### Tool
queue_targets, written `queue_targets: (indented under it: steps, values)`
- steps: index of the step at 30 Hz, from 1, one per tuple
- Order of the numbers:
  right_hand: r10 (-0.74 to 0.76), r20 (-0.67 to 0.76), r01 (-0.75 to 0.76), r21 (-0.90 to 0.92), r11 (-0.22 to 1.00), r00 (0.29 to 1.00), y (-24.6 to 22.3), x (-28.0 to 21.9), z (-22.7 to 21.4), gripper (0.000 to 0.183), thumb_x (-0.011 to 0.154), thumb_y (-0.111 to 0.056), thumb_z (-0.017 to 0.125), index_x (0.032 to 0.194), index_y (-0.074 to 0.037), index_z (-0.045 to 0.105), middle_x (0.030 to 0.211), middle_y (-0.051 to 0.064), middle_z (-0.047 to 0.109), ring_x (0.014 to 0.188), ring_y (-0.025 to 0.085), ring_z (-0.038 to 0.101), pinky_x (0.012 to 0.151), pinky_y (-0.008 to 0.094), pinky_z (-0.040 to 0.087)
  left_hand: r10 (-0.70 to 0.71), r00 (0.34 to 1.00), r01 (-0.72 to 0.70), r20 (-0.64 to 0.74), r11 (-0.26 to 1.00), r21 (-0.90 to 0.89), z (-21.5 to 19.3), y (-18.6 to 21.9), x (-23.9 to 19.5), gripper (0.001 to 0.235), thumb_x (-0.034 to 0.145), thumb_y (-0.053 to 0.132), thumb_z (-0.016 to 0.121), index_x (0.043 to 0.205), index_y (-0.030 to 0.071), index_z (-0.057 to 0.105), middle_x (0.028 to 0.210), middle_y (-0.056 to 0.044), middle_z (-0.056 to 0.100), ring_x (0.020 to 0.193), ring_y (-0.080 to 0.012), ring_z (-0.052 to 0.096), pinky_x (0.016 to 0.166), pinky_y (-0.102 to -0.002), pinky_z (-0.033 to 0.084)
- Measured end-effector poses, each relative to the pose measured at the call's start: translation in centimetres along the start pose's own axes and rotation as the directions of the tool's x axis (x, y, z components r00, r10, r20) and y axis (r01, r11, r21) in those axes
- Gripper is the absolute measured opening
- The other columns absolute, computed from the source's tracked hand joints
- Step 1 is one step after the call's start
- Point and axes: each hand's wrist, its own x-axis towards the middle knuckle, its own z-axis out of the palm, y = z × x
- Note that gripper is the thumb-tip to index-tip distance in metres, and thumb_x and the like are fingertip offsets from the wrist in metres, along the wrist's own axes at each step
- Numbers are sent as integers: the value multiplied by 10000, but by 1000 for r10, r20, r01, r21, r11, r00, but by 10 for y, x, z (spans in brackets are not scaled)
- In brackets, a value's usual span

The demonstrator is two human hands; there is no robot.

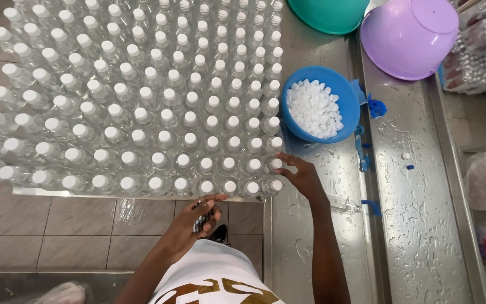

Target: The person stands at a metal table filled with rows of empty plastic bottles. They repeatedly pick up white bottle caps from a blue bowl and screw them onto the bottles by hand.

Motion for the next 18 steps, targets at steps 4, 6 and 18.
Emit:
queue_targets:
  steps: [4, 6, 18]
  values:
    - [84, 104, -82, -25, 996, 991, -16, 2, -13, 571, 956, -319, 795, 1504, -254, 650, 1556, 21, 680, 1308, 358, 719, 1031, 502, 587, -24, 1000, 24, 15, 999, 30, 6, 6, 4, 512, 1069, 289, 571, 1504, 35, 660, 868, -55, 637, 589, -85, 438, 543, -248, 325]
    - [139, 140, -135, -38, 990, 980, -30, -8, -22, 626, 966, -301, 780, 1562, -265, 594, 1571, 31, 666, 1365, 391, 685, 1066, 552, 575, -29, 999, 28, 23, 999, 24, 3, 3, 10, 496, 1076, 284, 559, 1498, 42, 657, 868, -59, 651, 587, -81, 455, 530, -238, 348]
    - [-167, 111, 97, 464, 880, 980, -145, -74, 44, 570, 799, -319, 987, 1262, -60, 780, 1082, 114, 769, 1039, 257, 761, 964, 442, 633, 21, 909, -130, 416, 963, 235, 26, 4, 26, 835, 1120, 684, 350, 1665, 51, 354, 864, -53, 612, 614, -120, 617, 515, -255, 461]
